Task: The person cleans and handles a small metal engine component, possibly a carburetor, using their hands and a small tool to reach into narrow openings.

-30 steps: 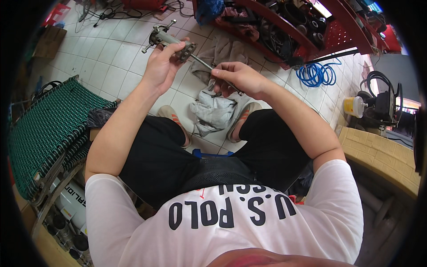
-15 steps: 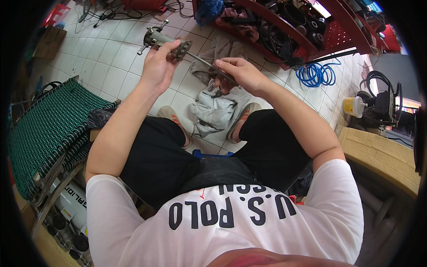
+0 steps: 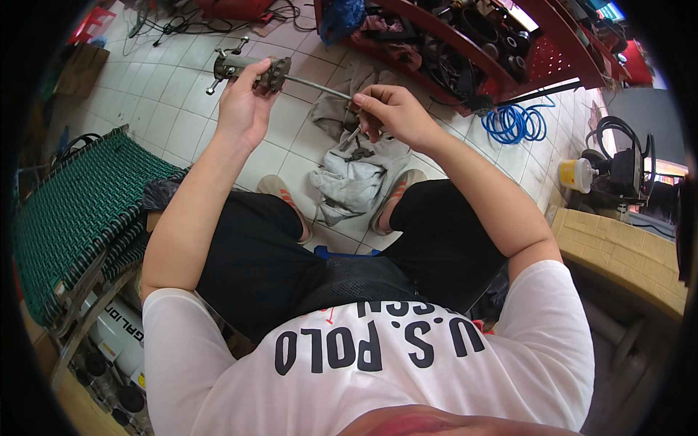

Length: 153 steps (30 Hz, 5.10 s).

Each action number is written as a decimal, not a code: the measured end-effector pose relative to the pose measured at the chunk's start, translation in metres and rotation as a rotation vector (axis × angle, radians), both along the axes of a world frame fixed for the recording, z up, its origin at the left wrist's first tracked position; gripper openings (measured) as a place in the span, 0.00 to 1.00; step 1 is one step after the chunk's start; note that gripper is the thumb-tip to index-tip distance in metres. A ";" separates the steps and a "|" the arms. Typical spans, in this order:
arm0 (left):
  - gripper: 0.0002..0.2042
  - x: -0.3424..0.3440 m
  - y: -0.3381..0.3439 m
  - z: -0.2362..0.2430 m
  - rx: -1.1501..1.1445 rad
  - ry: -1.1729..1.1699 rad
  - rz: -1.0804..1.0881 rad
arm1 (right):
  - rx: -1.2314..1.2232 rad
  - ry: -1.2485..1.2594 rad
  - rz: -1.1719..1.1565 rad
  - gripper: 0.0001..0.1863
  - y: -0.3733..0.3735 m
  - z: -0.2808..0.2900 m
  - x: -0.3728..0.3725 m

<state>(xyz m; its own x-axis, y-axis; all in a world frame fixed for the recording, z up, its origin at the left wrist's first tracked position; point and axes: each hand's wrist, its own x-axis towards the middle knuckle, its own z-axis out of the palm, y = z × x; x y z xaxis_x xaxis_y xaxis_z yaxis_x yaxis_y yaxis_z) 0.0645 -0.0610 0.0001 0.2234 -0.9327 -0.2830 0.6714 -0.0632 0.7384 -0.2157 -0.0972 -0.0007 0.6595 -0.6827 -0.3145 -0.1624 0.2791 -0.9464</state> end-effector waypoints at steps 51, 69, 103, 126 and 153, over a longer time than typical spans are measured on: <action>0.15 -0.004 0.002 0.001 -0.033 -0.065 -0.094 | -0.035 0.075 -0.060 0.18 0.006 -0.005 0.001; 0.14 -0.006 0.000 -0.004 -0.012 -0.065 -0.076 | -0.529 0.177 -0.038 0.15 0.008 -0.006 0.001; 0.24 -0.006 0.013 0.030 -0.289 0.237 -0.174 | 0.066 0.011 0.091 0.16 0.022 0.018 0.008; 0.21 -0.008 0.010 0.019 -0.236 0.118 -0.126 | 0.213 -0.062 0.119 0.23 0.028 0.012 0.002; 0.18 -0.016 0.010 0.022 -0.150 0.163 0.000 | 0.149 -0.104 0.211 0.18 0.028 0.003 -0.003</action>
<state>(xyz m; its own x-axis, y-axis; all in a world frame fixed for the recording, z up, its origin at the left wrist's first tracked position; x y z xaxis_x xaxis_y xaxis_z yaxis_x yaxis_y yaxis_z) 0.0481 -0.0510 0.0220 0.1861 -0.9671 -0.1734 0.7829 0.0393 0.6209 -0.2185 -0.0696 0.0022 0.8161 -0.4785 -0.3240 -0.1355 0.3866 -0.9122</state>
